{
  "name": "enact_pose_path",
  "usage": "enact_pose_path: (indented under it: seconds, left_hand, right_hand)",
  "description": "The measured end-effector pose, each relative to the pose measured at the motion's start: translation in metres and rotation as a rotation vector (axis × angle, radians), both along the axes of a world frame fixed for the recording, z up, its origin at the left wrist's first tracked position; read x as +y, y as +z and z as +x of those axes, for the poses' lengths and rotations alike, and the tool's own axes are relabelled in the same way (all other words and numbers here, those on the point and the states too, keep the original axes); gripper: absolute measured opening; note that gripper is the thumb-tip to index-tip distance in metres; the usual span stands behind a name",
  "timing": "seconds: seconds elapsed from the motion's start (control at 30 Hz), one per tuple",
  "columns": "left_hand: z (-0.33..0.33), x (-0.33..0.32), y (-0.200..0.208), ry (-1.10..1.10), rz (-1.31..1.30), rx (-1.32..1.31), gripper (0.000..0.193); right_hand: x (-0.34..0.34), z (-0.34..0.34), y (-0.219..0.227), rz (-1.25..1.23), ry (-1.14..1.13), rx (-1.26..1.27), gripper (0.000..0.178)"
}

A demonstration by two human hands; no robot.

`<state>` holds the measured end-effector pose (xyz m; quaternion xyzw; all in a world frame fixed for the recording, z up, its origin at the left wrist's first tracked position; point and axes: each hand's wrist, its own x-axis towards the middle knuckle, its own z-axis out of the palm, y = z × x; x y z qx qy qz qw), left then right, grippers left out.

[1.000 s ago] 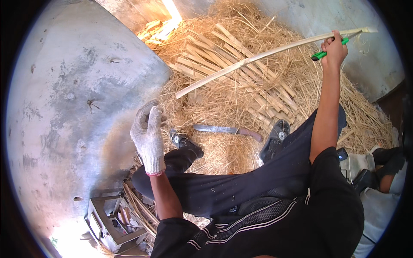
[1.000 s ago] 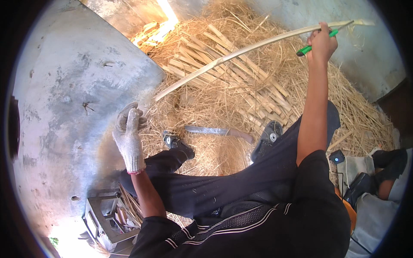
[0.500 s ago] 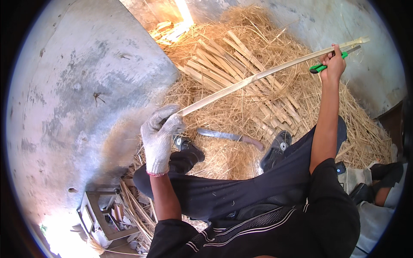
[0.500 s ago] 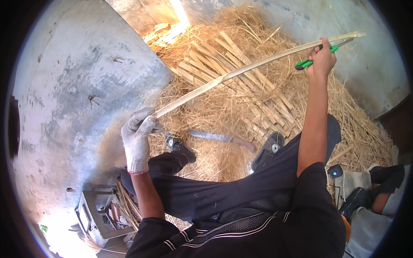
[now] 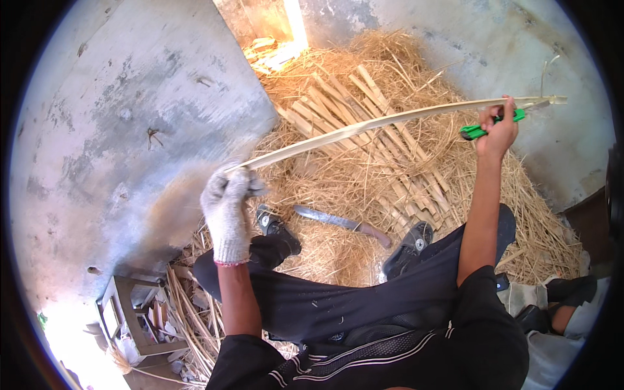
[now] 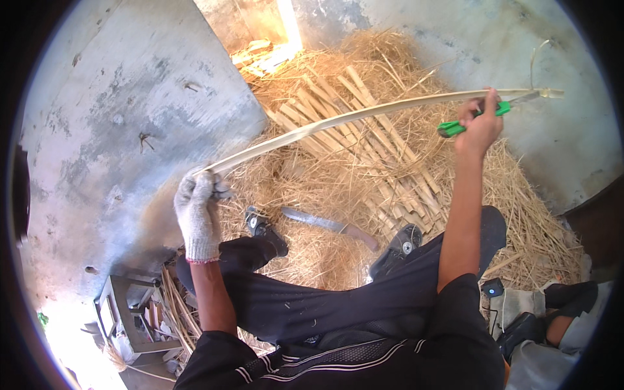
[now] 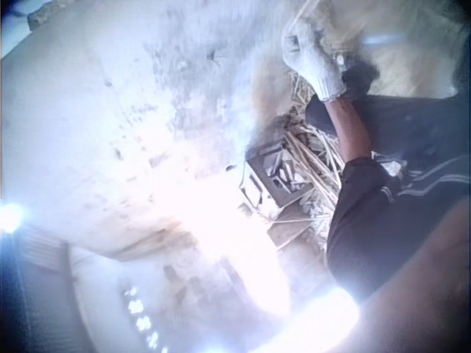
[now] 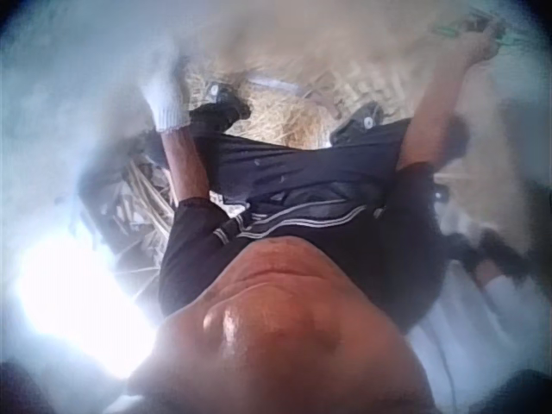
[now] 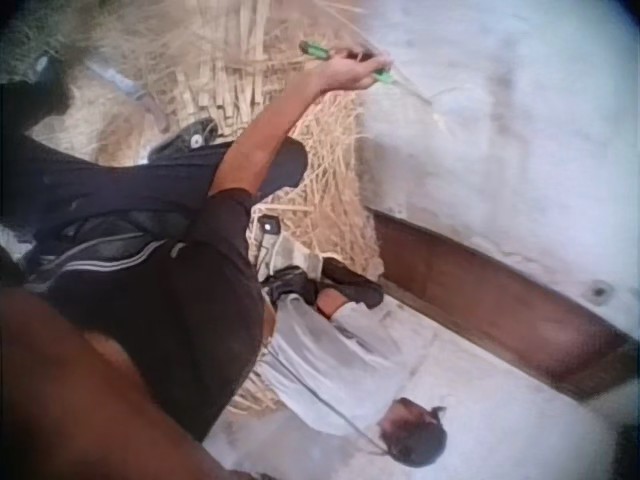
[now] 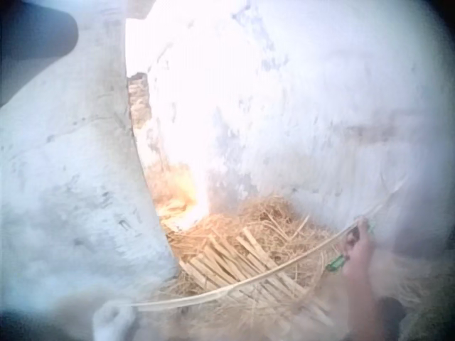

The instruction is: The person sits on a straw-covered floor and uses a green-handled knife to shave the outer layer off thin bamboo sticks. They hold the sticks with a gloved left hand and repeatedly scrape the surface with the knife in their right hand, creating wood shavings.

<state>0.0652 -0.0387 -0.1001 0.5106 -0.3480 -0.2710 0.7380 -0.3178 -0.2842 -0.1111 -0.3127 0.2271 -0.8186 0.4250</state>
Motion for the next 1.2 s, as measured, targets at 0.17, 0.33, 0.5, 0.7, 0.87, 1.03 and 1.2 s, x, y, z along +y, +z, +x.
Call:
enact_pose_path:
  seconds: [0.17, 0.33, 0.5, 0.7, 0.87, 1.03, 1.2]
  left_hand:
    - [0.027, 0.004, 0.002, 0.030, 0.100, -0.041, 0.021]
    - [0.028, 0.009, 0.000, -0.062, -0.237, 0.181, 0.034]
    - [0.023, 0.010, 0.002, -0.074, -0.453, 0.195, 0.041]
    - [-0.002, 0.001, -0.003, 0.060, -0.319, -0.185, 0.020]
    - [-0.003, 0.001, 0.058, 0.306, -0.607, -0.171, 0.026]
    - [-0.009, -0.014, 0.128, 0.184, -0.739, -0.292, 0.034]
    - [-0.008, -0.022, 0.228, 0.069, -0.951, -0.297, 0.035]
  right_hand:
    - [0.014, 0.022, 0.016, -0.035, 0.029, 0.106, 0.021]
    - [0.007, 0.032, 0.003, 0.091, 0.081, 0.052, 0.022]
    - [0.006, 0.074, -0.040, 0.437, 0.337, 0.090, 0.022]
    - [0.065, 0.158, -0.097, 0.835, 0.707, 0.218, 0.027]
    - [0.090, 0.146, -0.048, 0.427, 1.470, 1.112, 0.035]
    - [0.107, 0.116, 0.038, -0.337, 0.773, 1.270, 0.044]
    - [0.122, 0.095, 0.104, -0.526, 0.514, 1.231, 0.043]
